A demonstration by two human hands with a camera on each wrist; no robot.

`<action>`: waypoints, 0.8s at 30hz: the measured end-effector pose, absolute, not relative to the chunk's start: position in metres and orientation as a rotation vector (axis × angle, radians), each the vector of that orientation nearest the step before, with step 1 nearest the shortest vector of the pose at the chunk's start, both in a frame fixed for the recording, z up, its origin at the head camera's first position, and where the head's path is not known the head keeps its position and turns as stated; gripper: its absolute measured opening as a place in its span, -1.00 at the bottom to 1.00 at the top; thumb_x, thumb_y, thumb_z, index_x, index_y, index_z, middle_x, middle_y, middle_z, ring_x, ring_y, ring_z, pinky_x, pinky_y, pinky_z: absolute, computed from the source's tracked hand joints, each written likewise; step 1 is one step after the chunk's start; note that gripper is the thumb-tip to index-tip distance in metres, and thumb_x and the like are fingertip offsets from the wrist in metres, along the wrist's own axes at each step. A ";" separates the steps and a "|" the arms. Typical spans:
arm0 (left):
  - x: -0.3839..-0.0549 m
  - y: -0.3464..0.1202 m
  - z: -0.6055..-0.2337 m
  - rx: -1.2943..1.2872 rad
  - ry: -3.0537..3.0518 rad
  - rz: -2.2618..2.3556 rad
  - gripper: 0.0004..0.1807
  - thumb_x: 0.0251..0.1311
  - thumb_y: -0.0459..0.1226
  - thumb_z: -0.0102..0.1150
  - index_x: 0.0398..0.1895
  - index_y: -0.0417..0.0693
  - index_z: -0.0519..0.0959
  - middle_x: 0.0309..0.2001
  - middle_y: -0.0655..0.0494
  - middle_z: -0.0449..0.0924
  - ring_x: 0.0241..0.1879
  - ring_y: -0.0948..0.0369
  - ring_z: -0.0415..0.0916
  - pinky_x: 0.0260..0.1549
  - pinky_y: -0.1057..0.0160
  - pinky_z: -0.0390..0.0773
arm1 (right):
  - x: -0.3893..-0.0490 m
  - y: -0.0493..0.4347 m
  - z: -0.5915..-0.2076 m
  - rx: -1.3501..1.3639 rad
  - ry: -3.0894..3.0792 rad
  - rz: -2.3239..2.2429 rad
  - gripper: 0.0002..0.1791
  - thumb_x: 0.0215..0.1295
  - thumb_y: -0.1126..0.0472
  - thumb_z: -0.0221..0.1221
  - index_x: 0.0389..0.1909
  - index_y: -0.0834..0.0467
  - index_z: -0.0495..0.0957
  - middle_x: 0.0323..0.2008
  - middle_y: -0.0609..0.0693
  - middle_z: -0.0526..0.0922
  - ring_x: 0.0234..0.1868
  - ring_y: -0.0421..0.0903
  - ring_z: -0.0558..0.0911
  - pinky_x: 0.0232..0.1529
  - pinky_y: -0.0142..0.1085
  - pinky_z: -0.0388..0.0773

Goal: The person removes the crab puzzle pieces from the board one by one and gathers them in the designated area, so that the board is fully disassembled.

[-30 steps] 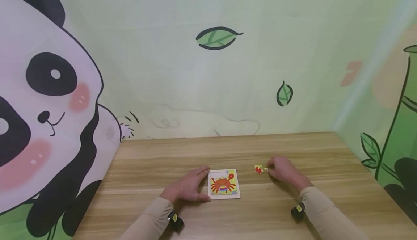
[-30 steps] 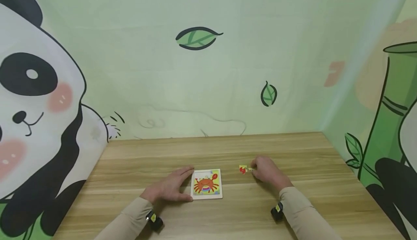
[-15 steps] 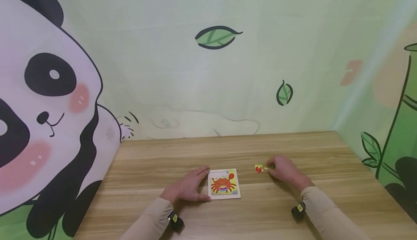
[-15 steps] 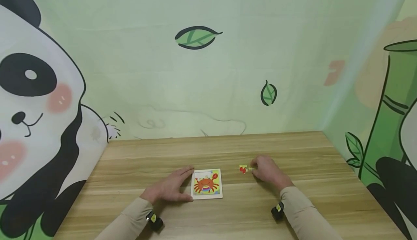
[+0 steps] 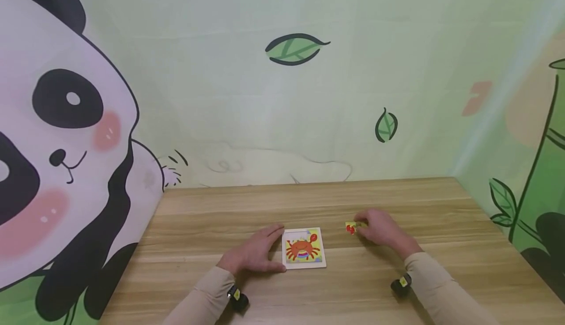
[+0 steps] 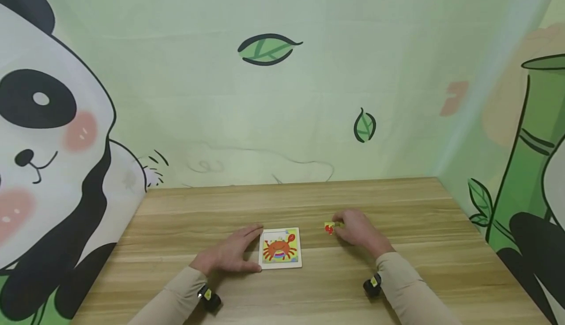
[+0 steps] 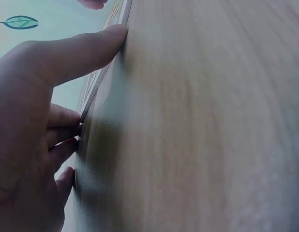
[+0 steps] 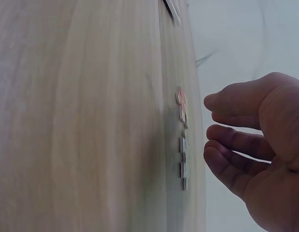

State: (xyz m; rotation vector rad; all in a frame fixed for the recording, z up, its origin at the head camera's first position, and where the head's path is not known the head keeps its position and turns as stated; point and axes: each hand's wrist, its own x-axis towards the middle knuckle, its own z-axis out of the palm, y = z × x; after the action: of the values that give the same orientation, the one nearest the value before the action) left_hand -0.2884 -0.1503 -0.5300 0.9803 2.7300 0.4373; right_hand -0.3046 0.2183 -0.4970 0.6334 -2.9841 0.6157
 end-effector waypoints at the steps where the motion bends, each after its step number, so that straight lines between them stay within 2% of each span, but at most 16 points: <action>1: -0.288 -0.150 -0.530 0.982 2.729 0.437 0.15 -0.04 0.27 0.30 0.51 -0.15 0.08 0.53 -0.05 0.01 0.49 -0.01 0.03 0.46 0.00 0.11 | -0.305 0.217 -0.496 0.630 -2.985 0.628 -0.75 0.09 0.27 0.32 -0.19 0.26 0.68 -0.26 0.11 0.73 -0.23 0.03 0.66 -0.16 -0.05 0.64; 17: -0.289 -0.149 -0.528 1.001 2.725 0.447 0.14 -0.03 0.27 0.30 0.50 -0.18 0.09 0.52 -0.06 0.03 0.49 -0.01 0.04 0.46 0.01 0.11 | -0.303 0.201 -0.493 0.662 -2.976 0.692 -0.70 0.12 0.25 0.31 -0.12 0.29 0.66 -0.20 0.15 0.73 -0.21 0.03 0.67 -0.14 -0.07 0.66; 24: -0.288 -0.149 -0.527 1.001 2.721 0.450 0.14 -0.03 0.25 0.32 0.49 -0.18 0.10 0.52 -0.08 0.04 0.48 -0.03 0.05 0.45 -0.01 0.13 | -0.303 0.187 -0.490 0.647 -3.008 0.668 -0.66 0.15 0.22 0.32 -0.07 0.28 0.64 -0.20 0.12 0.72 -0.23 -0.05 0.65 -0.17 -0.13 0.65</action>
State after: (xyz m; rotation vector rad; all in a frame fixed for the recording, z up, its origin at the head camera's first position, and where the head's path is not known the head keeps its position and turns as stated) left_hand -0.2876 -0.1489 -0.5267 1.0013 2.7211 0.4504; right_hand -0.3033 0.1867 -0.4901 0.6470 -3.0076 0.6683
